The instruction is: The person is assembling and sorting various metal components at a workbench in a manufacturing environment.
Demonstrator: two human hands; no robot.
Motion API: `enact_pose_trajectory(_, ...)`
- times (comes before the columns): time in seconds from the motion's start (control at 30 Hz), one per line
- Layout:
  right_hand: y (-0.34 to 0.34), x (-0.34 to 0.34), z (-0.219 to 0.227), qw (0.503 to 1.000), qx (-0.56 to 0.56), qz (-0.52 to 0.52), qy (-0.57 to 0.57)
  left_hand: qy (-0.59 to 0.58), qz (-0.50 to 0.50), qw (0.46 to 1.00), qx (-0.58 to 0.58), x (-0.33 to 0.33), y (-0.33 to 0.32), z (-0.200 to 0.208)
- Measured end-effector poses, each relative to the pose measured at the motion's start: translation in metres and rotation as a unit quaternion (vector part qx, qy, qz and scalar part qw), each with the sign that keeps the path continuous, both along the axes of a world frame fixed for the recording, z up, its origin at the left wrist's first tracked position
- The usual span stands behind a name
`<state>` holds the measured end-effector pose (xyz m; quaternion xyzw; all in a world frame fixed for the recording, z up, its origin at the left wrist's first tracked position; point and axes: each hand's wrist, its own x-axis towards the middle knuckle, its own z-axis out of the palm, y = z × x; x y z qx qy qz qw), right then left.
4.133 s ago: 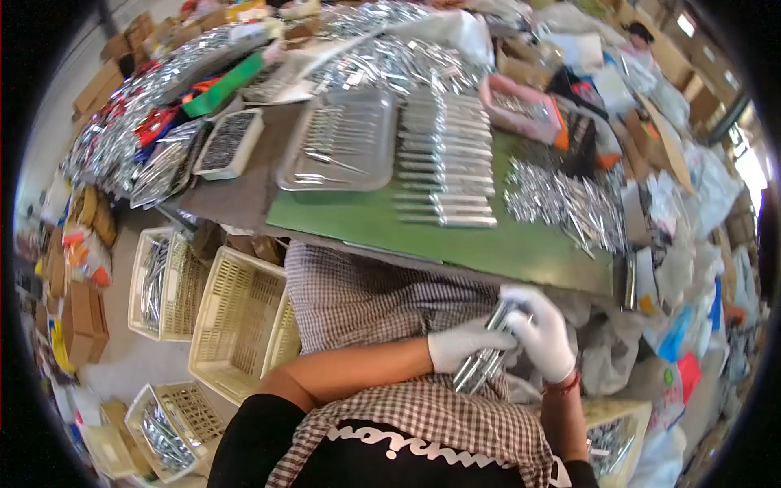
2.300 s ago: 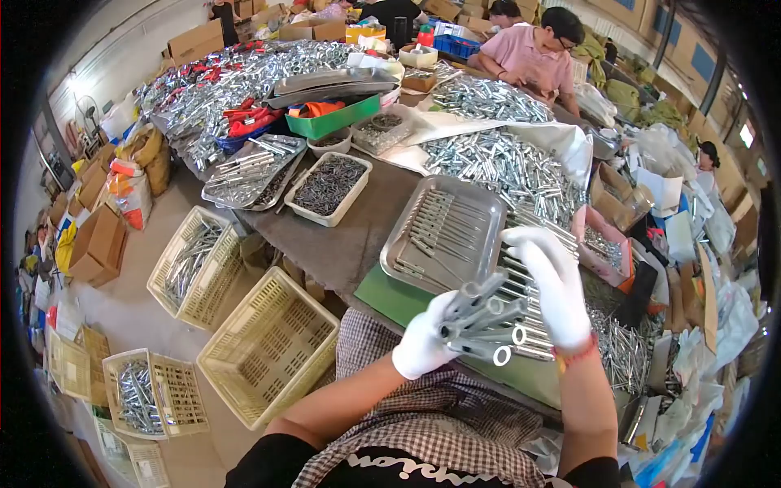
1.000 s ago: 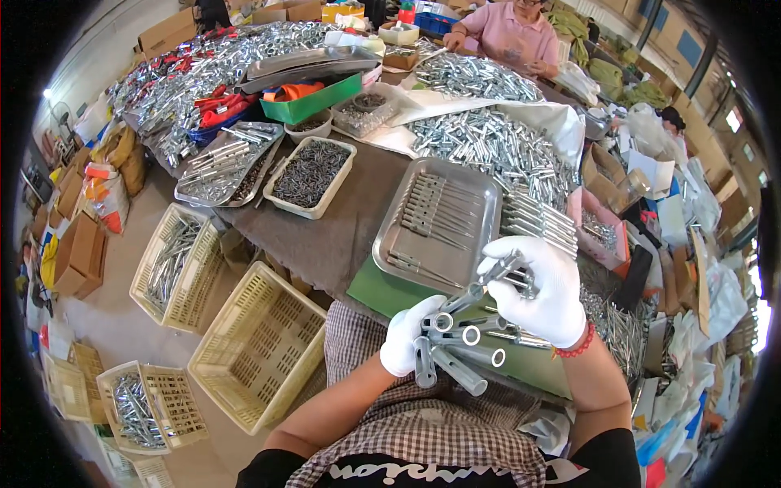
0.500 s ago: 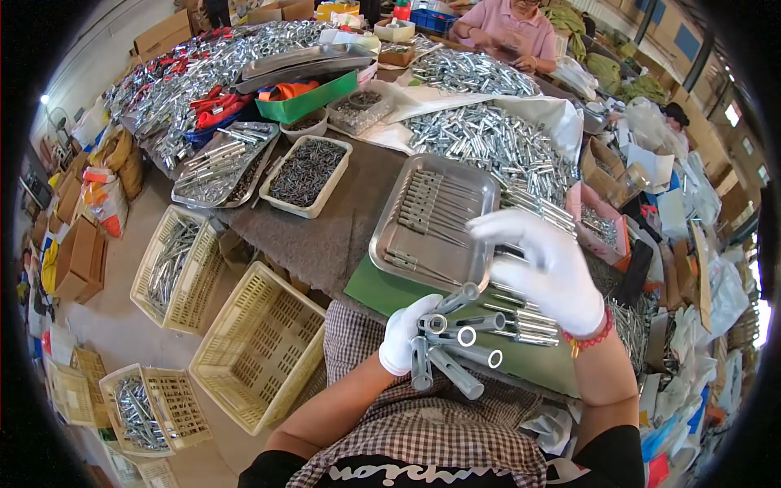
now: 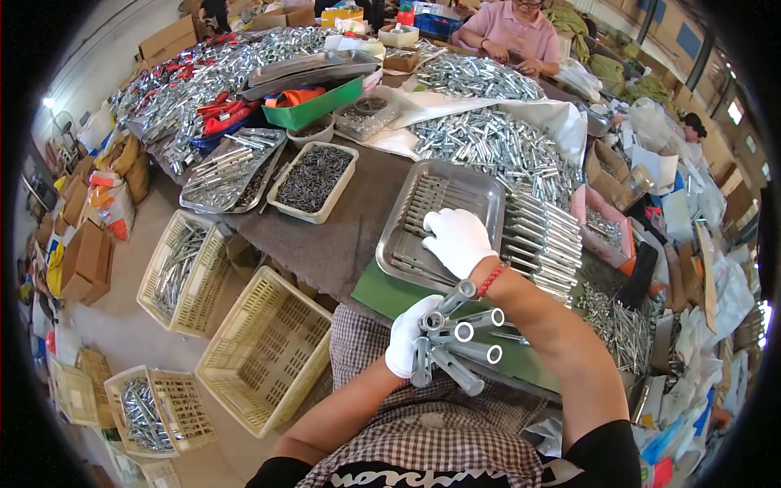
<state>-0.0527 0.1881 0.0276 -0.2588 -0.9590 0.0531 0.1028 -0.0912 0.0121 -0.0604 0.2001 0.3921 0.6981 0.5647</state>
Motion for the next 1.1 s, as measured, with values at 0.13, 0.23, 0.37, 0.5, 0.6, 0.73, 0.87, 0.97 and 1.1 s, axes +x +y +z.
enact_pose_trajectory(0.13,-0.003,-0.007,-0.010,0.999,0.008,-0.032,0.034,-0.170,0.001,0.985,-0.018,-0.002,0.000,0.002)
enact_pose_trajectory(0.23,0.002,-0.005,-0.002,0.998,-0.057,-0.022,0.012,-0.106,0.011,0.994,0.003,0.001,0.001,-0.005)
enact_pose_trajectory(0.37,0.003,0.031,0.047,0.966,-0.152,-0.013,0.207,-0.112,0.010,0.994,0.011,0.003,0.005,0.010)
enact_pose_trajectory(0.5,-0.027,0.076,0.113,0.800,-0.428,-0.028,0.420,-0.179,0.047,0.981,0.050,0.003,-0.001,0.007)
enact_pose_trajectory(0.6,-0.051,0.115,0.129,0.757,-0.395,0.010,0.521,-0.313,-0.004,0.948,0.056,0.004,-0.002,0.034)
enact_pose_trajectory(0.73,-0.079,0.121,0.119,0.780,-0.375,-0.005,0.501,-0.241,0.044,0.969,0.028,0.008,-0.004,0.041)
enact_pose_trajectory(0.87,-0.082,0.123,0.100,0.847,-0.309,0.002,0.432,-0.256,0.051,0.965,0.010,0.008,-0.001,0.042)
enact_pose_trajectory(0.97,-0.086,0.131,0.121,0.776,-0.301,-0.009,0.554,-0.251,0.029,0.965,0.067,0.008,-0.001,0.030)
enact_pose_trajectory(1.1,-0.093,0.126,0.117,0.798,-0.352,0.004,0.489,-0.216,0.052,0.971,0.087,0.006,0.002,0.004)
